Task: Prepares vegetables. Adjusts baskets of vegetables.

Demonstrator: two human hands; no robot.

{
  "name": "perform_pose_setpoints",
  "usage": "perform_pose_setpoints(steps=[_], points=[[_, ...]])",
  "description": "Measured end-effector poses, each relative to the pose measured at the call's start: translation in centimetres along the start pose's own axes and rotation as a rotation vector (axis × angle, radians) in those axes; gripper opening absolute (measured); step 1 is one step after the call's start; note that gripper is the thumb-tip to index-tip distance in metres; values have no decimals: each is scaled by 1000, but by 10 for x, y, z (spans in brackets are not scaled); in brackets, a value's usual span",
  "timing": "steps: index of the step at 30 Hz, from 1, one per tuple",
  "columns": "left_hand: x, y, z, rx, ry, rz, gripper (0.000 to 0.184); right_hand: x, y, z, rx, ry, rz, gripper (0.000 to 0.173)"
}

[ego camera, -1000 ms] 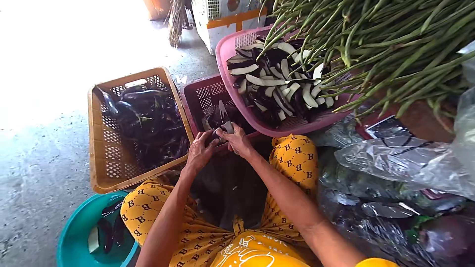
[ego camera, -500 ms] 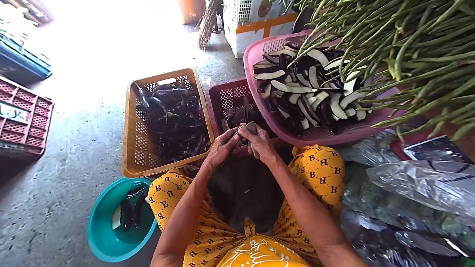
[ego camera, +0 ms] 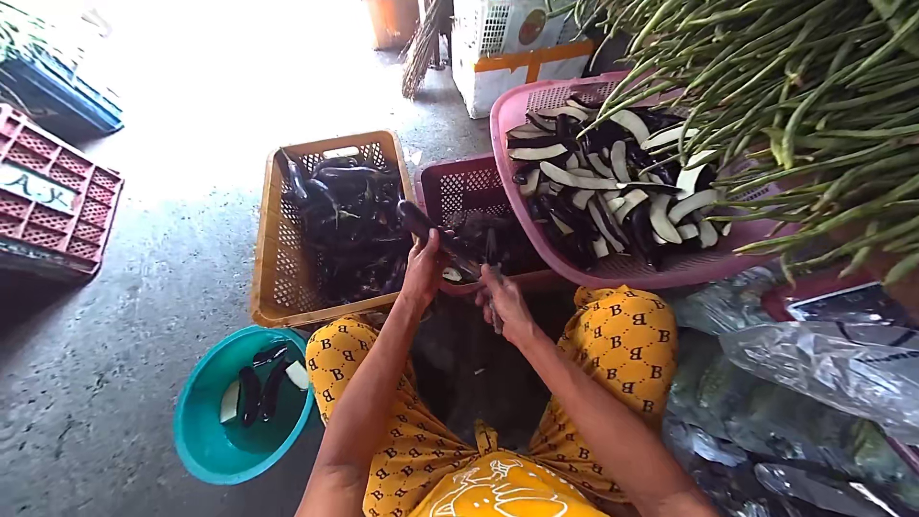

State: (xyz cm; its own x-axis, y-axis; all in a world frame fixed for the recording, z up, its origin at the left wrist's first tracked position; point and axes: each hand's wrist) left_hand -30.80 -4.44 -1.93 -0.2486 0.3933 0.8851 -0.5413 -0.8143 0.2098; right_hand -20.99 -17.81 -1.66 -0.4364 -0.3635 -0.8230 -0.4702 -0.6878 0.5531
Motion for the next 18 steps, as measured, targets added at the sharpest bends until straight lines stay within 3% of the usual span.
perform_pose_setpoints(steps=[4, 9, 12, 18], points=[[3, 0, 4, 134, 154, -90, 41, 58, 18, 3, 5, 76, 174, 49], [12, 4, 14, 122, 354, -217, 49, 87, 70, 6, -50, 161, 231, 45], [14, 3, 17, 101, 440, -254, 49, 75, 74, 6, 12, 303, 9, 38], [12, 3, 22, 91, 420, -269, 40, 35, 50, 1, 131, 582, -635, 37]])
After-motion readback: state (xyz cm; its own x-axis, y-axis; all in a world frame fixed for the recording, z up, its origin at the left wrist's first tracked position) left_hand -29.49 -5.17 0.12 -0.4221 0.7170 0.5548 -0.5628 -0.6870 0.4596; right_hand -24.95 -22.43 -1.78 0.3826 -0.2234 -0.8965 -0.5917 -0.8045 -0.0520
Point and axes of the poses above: each hand's wrist, its own y-axis away from the middle knuckle, its own z-axis out of the palm, x = y × z, and after that the axes turned 3 degrees about -y, right-handed
